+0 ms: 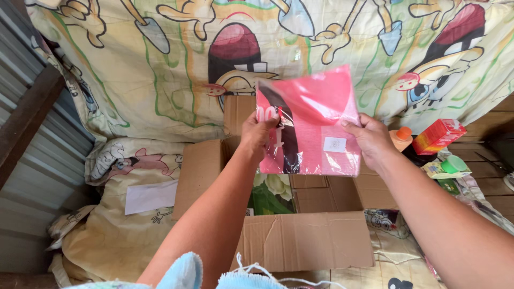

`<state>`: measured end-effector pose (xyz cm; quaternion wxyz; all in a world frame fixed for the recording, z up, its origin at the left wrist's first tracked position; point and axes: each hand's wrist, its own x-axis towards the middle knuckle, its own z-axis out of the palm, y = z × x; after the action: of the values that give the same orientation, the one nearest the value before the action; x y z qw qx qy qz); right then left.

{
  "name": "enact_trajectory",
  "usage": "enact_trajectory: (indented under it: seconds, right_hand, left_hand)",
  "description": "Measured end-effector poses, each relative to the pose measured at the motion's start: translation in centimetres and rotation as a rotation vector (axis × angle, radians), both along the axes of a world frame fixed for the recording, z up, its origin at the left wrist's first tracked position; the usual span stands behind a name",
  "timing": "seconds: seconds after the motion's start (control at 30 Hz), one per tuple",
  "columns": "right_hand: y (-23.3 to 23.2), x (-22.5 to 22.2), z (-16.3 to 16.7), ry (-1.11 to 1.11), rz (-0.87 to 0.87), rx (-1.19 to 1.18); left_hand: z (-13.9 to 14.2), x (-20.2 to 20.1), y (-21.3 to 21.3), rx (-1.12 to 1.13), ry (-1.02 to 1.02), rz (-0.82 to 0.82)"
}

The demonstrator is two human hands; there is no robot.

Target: The person removes plastic-wrapped items from an open cardboard box on a bed and stacks them beside the box. They then flatten the empty box by folding its flaps and sides, and finally fold a sheet of paper and tuck it into a white envelope.

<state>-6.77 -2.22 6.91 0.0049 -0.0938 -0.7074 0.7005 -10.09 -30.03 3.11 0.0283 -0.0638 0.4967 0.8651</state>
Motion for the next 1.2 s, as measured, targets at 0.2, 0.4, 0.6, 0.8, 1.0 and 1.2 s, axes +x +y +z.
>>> enact_trajectory:
  seconds: [0.2, 0.4, 0.6, 0.8, 1.0, 1.2]
  right_hand:
    - [1.2, 0.1, -0.1, 0.067, 0.061, -0.147]
    - [1.2, 0.7, 1.4, 0.01, 0.095, -0.253]
    - [1.2, 1.4, 1.8, 0.04, 0.101, -0.314]
    - [0.9, 1.3, 1.8, -0.003, 0.076, -0.117]
    - [-2.3, 2.3, 4.1, -0.061, -0.084, 0.382]
    - [-7.2, 1.8, 6.8, -0.233, 0.195, -0.05]
  left_hand:
    - [1.5, 0.8, -0.1, -0.017, -0.036, 0.007]
    - [1.6, -0.1, 0.3, -0.06, 0.016, 0.064]
    - [2.9, 0.3, 0.2, -0.083, 0.01, 0.025]
    - [3.9, 0.5, 0.2, -0.022, 0.085, 0.007]
    - [4.4, 1.0, 1.0, -0.171, 0.14, -0.017]
    - [5.2, 4.7, 6.5, -0.774, 0.29, -0.006]
